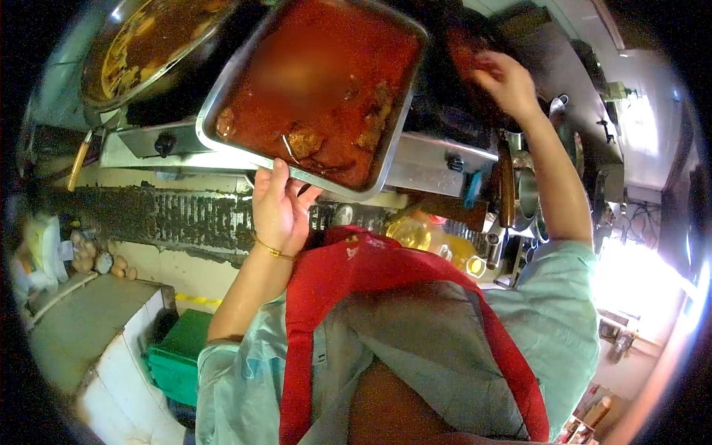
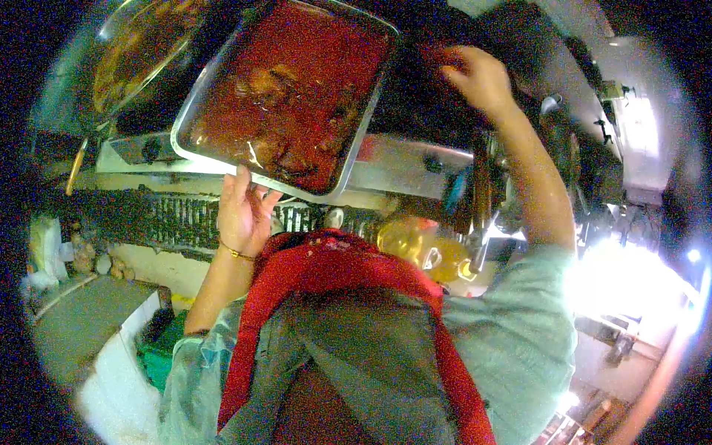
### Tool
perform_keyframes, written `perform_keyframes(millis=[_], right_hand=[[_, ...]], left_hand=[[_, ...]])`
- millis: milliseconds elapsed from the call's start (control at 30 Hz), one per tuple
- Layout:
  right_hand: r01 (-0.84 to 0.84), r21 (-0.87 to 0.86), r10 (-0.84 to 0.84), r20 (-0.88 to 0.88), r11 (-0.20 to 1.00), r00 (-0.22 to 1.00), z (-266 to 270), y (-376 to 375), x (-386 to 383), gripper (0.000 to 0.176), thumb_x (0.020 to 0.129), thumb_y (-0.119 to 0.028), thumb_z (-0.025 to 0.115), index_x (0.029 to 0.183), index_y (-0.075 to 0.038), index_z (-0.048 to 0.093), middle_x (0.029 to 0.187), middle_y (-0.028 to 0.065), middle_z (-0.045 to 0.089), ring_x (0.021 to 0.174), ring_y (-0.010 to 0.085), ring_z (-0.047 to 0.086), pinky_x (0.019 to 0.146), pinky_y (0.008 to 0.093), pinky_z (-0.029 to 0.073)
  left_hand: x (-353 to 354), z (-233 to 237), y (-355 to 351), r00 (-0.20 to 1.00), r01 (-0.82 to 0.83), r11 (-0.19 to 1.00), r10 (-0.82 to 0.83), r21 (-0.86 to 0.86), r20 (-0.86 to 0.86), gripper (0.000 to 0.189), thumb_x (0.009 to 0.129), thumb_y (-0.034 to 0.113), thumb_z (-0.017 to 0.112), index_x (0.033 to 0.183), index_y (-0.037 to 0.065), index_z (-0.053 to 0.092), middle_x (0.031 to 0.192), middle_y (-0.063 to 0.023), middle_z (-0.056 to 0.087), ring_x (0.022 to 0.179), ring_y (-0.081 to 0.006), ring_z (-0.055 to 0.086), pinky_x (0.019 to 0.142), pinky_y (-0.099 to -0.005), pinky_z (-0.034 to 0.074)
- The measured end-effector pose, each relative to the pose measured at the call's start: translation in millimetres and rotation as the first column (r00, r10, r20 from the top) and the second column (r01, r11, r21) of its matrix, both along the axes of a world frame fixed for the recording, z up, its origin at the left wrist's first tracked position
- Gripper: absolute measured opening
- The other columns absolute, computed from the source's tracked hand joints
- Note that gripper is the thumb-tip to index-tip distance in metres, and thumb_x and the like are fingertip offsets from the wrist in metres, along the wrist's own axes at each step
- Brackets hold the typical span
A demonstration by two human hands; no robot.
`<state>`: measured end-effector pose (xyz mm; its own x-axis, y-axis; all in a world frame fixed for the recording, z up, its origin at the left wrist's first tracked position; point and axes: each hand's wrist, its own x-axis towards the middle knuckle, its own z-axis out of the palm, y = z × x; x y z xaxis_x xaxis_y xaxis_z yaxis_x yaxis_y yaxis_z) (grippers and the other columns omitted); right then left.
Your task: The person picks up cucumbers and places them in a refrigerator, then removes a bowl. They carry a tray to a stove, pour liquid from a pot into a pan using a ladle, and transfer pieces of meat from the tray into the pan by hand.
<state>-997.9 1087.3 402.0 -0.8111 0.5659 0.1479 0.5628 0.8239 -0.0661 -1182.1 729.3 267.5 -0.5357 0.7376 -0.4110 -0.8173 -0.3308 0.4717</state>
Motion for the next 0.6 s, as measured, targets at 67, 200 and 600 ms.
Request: perform_keyframes(millis=[67, 200, 600], right_hand=[[-0.375, 0.012, 0.374, 0.071, 0.927, 0.925, 1, -50, -42, 0.037, 0.075, -0.029, 0.068, 0.105, -0.008, 0.064, 0.104, 0.0119, 0.063, 0.097, 0.0303, 0.060, 0.084, 0.0396, 0.048], [-0.448, -0.090, 0.438, 0.446, 0.889, 0.780, -27, -118, -91, 0.068, 0.060, -0.041, 0.076, 0.116, -0.008, 0.055, 0.109, 0.0142, 0.057, 0.100, 0.0320, 0.057, 0.085, 0.0449, 0.045], [-0.332, -0.027, 0.289, 0.559, 0.943, 0.777, -48, -97, -126, 0.057, 0.064, -0.028, 0.077, 0.113, -0.011, 0.054, 0.103, 0.0133, 0.054, 0.091, 0.0332, 0.059, 0.080, 0.0423, 0.048]], left_hand=[[2, 0, 1, 1.000, 0.000, 1.000, 0.000, -0.007, 0.005, 0.014, 0.096, 0.021, 0.047, 0.103, 0.009, 0.050, 0.105, -0.0075, 0.060, 0.094, -0.0195, 0.061, 0.074, -0.0377, 0.059], [2, 15, 3, 0.999, -0.016, 1.000, 0.017, -0.010, 0.051, 0.011, 0.095, 0.020, 0.049, 0.096, 0.009, 0.047, 0.099, -0.0071, 0.059, 0.090, -0.0197, 0.061, 0.074, -0.0397, 0.058], [1, 7, 1, 0.998, -0.024, 0.998, 0.021, 0.056, 0.063, 0.018, 0.095, 0.016, 0.048, 0.111, 0.010, 0.051, 0.107, -0.0074, 0.061, 0.094, -0.0205, 0.063, 0.078, -0.0415, 0.058]])
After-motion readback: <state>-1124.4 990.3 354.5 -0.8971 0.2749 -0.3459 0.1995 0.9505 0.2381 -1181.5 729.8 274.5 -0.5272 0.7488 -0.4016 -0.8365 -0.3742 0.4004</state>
